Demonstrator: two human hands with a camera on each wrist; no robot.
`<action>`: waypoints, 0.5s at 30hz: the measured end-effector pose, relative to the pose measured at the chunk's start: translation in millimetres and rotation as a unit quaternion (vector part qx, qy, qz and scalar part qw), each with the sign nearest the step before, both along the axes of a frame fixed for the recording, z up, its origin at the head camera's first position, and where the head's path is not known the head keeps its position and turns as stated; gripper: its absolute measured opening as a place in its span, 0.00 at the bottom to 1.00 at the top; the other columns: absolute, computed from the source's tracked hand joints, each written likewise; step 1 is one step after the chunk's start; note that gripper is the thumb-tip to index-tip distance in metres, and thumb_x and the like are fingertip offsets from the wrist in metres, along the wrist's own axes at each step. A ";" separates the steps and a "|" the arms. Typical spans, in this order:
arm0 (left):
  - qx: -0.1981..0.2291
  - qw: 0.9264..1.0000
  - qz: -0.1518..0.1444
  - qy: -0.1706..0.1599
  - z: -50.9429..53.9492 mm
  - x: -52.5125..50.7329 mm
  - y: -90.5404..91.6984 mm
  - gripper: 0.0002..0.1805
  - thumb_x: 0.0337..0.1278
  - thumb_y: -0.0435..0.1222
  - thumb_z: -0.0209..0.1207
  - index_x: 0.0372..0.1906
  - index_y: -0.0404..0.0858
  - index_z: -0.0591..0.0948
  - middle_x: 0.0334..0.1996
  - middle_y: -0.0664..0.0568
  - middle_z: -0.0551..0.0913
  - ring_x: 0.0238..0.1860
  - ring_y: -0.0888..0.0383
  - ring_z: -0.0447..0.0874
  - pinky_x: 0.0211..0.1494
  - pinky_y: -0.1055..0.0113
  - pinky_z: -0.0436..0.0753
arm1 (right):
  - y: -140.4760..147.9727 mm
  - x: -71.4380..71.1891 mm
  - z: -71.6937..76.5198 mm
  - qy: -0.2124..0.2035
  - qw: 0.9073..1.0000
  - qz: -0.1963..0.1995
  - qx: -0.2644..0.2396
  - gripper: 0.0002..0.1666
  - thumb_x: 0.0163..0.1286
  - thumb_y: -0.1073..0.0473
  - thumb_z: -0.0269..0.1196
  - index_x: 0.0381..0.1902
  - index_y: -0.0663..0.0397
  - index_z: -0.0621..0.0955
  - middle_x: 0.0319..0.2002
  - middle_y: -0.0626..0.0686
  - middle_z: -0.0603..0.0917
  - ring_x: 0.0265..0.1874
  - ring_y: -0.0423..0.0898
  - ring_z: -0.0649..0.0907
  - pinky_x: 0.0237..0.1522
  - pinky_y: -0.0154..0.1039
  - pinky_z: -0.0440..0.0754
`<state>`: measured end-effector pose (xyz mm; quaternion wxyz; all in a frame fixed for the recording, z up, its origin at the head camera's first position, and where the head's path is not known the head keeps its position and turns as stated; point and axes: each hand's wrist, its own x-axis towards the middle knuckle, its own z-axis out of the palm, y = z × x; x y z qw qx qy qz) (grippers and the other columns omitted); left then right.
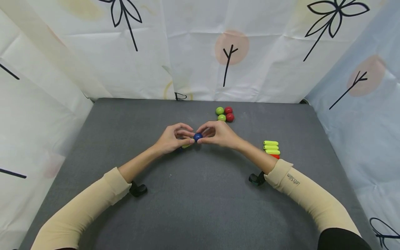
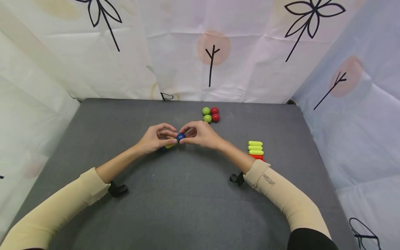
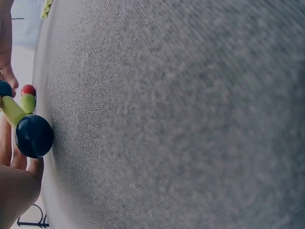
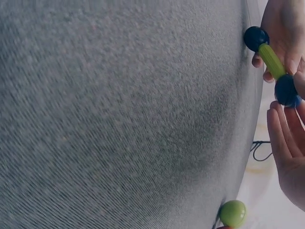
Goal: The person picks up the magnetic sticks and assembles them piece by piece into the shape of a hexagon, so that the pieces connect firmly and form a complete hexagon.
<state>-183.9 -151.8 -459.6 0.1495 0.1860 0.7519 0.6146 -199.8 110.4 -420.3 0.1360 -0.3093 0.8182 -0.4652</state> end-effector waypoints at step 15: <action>-0.031 0.999 -0.012 0.005 0.7 5.3 6.1 0.26 0.62 0.31 0.76 0.63 0.31 0.82 0.54 0.37 0.91 0.47 0.56 0.95 0.50 0.68 0.91 | 6.1 12.9 -7.6 -0.065 0.998 -0.014 -0.017 0.15 0.72 0.67 0.73 0.55 0.64 0.89 0.52 0.64 0.91 0.51 0.59 0.94 0.50 0.37 0.92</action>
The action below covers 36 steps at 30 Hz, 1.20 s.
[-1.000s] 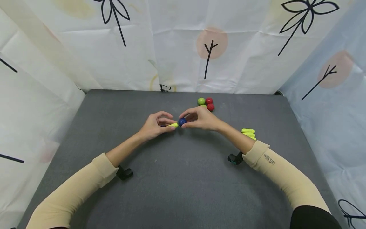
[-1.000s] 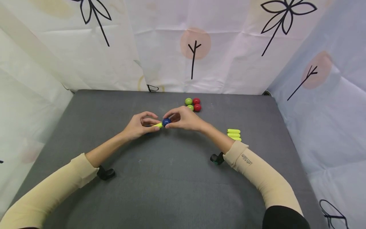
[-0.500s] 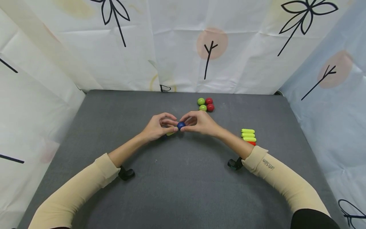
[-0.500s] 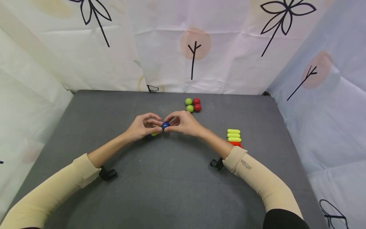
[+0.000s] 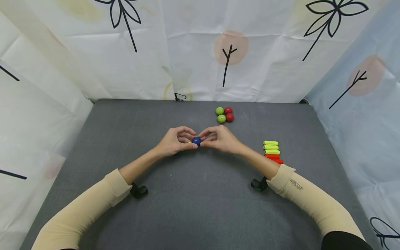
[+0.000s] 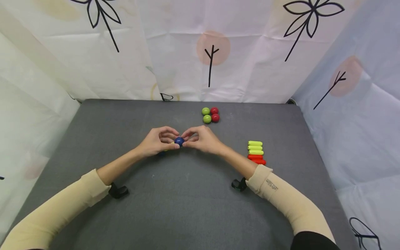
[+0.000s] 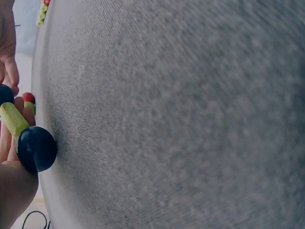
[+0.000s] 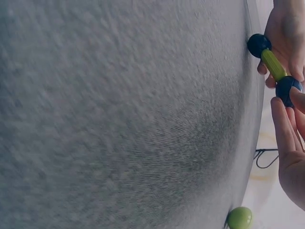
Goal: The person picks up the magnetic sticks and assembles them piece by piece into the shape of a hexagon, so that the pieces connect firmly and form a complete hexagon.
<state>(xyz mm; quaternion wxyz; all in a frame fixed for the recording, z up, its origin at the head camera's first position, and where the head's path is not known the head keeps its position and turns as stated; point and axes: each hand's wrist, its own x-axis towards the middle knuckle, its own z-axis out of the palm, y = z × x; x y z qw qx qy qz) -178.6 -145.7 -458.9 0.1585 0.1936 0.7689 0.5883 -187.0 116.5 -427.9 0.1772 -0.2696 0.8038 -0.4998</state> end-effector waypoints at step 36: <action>-0.066 0.995 -0.001 0.069 0.5 -3.7 -7.4 0.26 0.61 0.37 0.79 0.62 0.38 0.84 0.59 0.43 0.90 0.54 0.50 0.93 0.62 0.51 0.89 | 238.1 3.8 -2.3 0.030 0.982 -0.100 0.155 0.18 0.73 0.66 0.72 0.58 0.66 0.87 0.52 0.66 0.91 0.40 0.31 0.88 0.42 0.29 0.86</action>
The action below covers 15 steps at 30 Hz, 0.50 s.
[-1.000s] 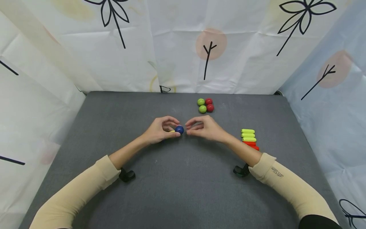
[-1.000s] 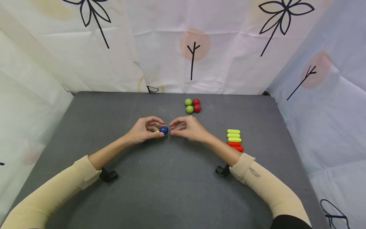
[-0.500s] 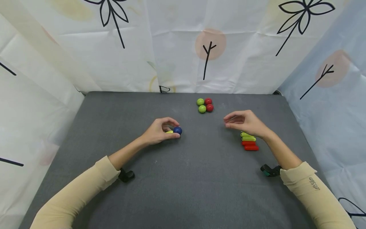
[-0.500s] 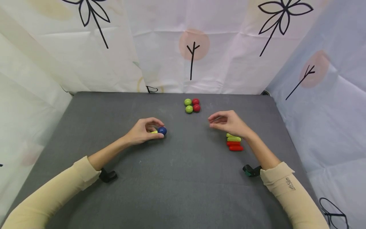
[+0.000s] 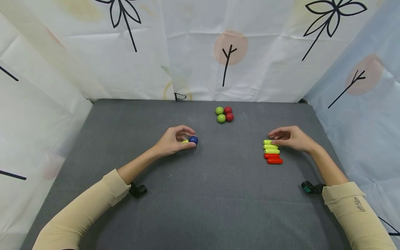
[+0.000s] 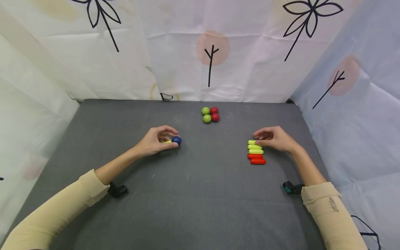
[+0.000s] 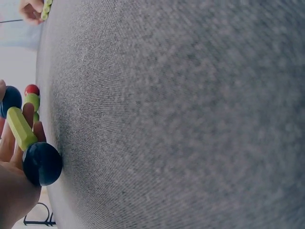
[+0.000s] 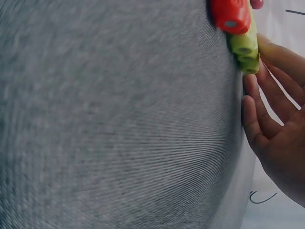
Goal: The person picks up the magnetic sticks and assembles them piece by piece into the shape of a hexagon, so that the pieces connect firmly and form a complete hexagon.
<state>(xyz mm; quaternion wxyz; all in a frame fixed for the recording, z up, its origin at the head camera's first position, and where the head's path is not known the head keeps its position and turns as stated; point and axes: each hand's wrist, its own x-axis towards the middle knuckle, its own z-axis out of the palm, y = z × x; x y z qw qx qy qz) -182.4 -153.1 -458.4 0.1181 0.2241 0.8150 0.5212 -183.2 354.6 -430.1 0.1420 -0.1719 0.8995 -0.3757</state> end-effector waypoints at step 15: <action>0.007 1.000 0.003 0.004 0.5 -0.3 -1.1 0.27 0.61 0.37 0.78 0.63 0.38 0.83 0.59 0.44 0.90 0.54 0.50 0.93 0.60 0.52 0.89 | -9.7 -1.9 -0.6 0.043 0.999 -0.019 0.011 0.15 0.74 0.63 0.73 0.56 0.60 0.89 0.48 0.61 0.92 0.38 0.31 0.87 0.40 0.27 0.84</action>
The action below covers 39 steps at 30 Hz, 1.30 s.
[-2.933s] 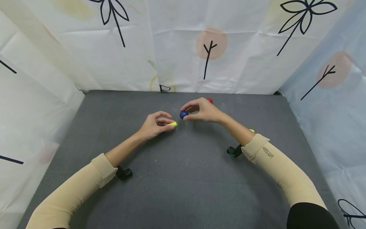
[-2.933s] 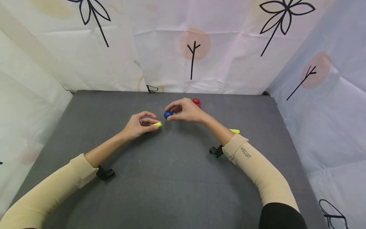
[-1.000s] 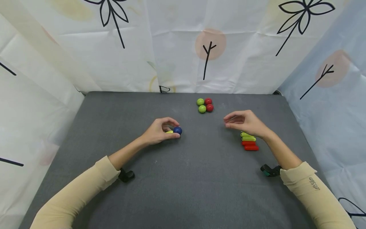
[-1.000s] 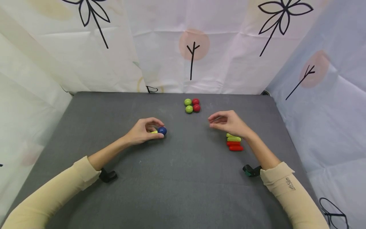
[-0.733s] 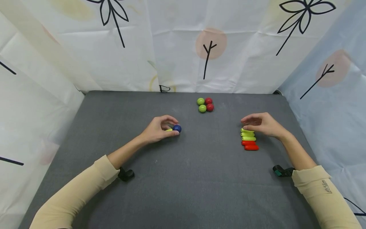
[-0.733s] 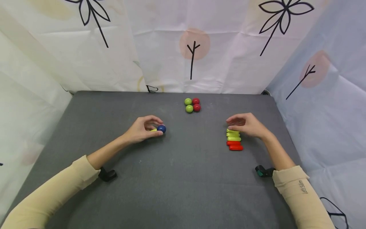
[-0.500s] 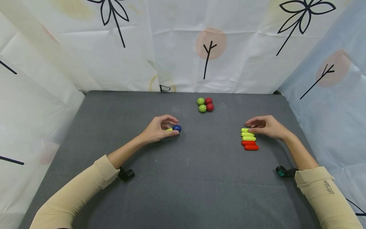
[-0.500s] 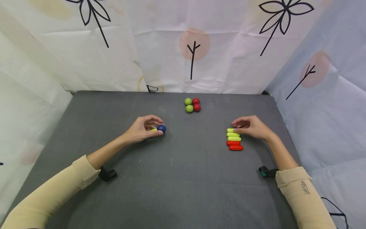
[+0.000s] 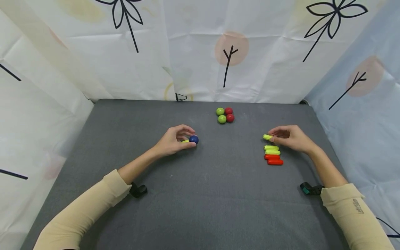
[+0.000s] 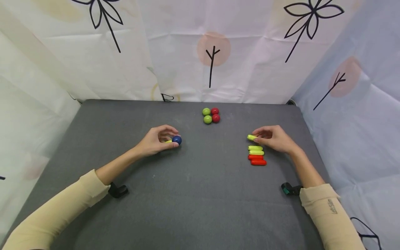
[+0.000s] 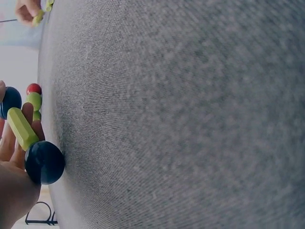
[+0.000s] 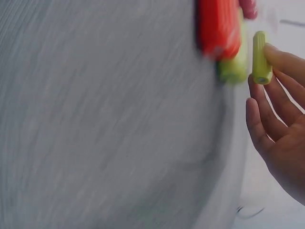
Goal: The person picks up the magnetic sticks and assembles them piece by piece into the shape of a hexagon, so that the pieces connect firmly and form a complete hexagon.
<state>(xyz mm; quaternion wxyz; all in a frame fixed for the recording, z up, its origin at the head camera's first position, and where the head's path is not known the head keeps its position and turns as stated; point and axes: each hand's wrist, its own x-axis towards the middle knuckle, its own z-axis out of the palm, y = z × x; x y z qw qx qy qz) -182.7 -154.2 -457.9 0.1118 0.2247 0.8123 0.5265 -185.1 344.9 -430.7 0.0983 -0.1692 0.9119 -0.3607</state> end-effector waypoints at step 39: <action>0.030 0.999 -0.038 -0.003 5.8 6.0 15.7 0.28 0.65 0.30 0.74 0.66 0.28 0.79 0.59 0.39 0.90 0.57 0.45 0.93 0.53 0.70 0.89 | -211.5 9.0 7.2 0.016 0.984 0.107 -0.140 0.15 0.70 0.65 0.76 0.53 0.63 0.90 0.49 0.63 0.94 0.45 0.54 0.93 0.51 0.50 0.92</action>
